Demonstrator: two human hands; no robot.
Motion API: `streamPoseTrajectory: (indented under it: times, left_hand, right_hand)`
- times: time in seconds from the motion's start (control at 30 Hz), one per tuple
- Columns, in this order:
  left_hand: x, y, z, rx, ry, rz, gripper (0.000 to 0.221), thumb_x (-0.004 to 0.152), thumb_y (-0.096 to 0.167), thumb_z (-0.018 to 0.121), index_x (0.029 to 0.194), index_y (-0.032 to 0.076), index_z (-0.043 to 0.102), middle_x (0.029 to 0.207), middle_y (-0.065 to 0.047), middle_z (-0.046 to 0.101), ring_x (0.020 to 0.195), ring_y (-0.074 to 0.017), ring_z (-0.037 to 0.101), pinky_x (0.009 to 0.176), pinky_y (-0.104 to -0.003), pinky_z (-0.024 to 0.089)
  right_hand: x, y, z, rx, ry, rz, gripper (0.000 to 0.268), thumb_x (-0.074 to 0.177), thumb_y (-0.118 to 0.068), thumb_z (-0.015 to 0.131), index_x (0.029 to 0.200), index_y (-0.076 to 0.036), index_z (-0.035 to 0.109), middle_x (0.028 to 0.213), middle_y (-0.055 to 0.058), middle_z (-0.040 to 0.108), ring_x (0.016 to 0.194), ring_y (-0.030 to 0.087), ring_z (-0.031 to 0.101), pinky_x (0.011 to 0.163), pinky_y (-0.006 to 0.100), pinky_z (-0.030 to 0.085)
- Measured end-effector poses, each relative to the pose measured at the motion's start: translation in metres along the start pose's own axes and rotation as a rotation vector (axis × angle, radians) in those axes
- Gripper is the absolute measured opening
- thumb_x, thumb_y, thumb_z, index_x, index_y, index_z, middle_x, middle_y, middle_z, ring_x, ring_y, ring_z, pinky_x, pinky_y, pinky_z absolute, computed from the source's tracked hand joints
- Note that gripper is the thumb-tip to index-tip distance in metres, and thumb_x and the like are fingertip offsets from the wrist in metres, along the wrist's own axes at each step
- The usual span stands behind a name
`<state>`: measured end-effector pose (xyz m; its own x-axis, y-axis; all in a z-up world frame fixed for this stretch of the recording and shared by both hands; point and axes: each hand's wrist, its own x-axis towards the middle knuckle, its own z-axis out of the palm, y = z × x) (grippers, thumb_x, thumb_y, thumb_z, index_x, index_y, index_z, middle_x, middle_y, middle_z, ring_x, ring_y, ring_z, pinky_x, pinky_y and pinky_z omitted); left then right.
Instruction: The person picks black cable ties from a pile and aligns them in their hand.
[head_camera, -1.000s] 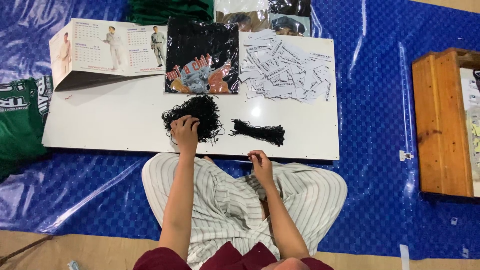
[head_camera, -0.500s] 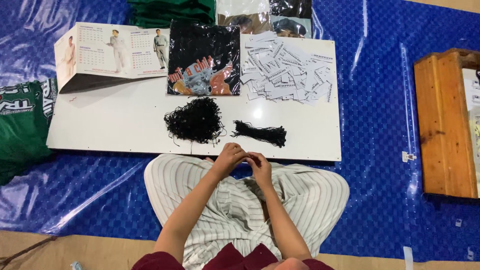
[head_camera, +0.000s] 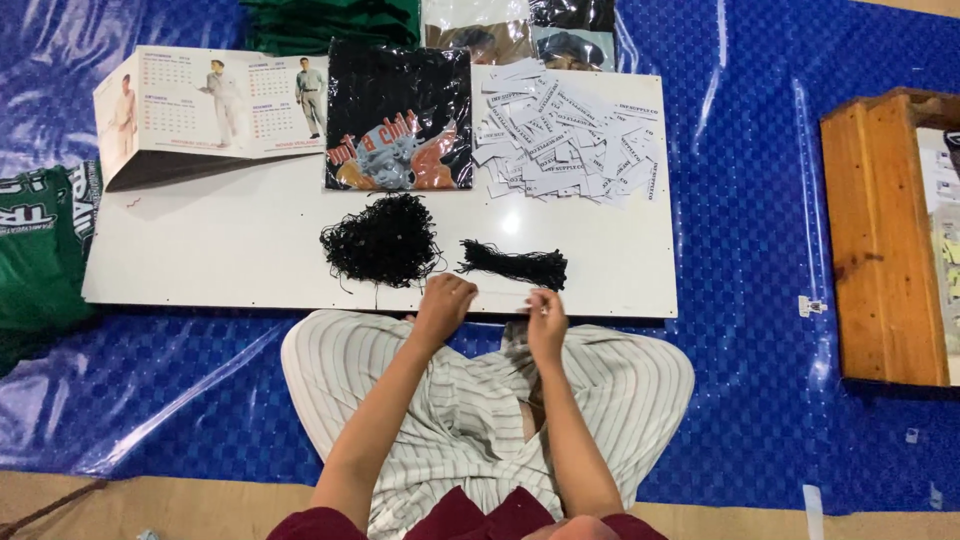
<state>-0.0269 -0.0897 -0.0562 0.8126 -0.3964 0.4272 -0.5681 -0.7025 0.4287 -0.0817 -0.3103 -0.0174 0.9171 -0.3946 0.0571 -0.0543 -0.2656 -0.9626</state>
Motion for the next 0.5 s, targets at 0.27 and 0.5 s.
streamPoseTrajectory:
  times: [0.27, 0.5]
  left_hand:
    - [0.022, -0.017, -0.002, 0.227, 0.026, -0.224, 0.011, 0.100, 0.034, 0.062, 0.108, 0.028, 0.069, 0.098, 0.000, 0.069, 0.107, -0.0250, 0.062, 0.093, -0.040, 0.047]
    - [0.044, -0.026, 0.020, 0.279, -0.109, -0.274, 0.008, 0.104, 0.030, 0.059, 0.110, 0.027, 0.062, 0.098, 0.001, 0.068, 0.110, -0.0201, 0.061, 0.099, -0.040, 0.045]
  right_hand:
    - [0.061, 0.014, -0.038, -0.196, -0.065, -0.077, 0.012, 0.109, -0.015, 0.047, 0.112, -0.004, 0.051, 0.127, 0.017, 0.052, 0.120, 0.037, 0.055, 0.100, 0.052, 0.048]
    - [0.080, 0.039, -0.037, -0.426, -0.073, -0.133, 0.010, 0.109, -0.017, 0.050, 0.102, -0.012, 0.045, 0.120, 0.005, 0.045, 0.133, 0.026, 0.040, 0.113, 0.048, 0.025]
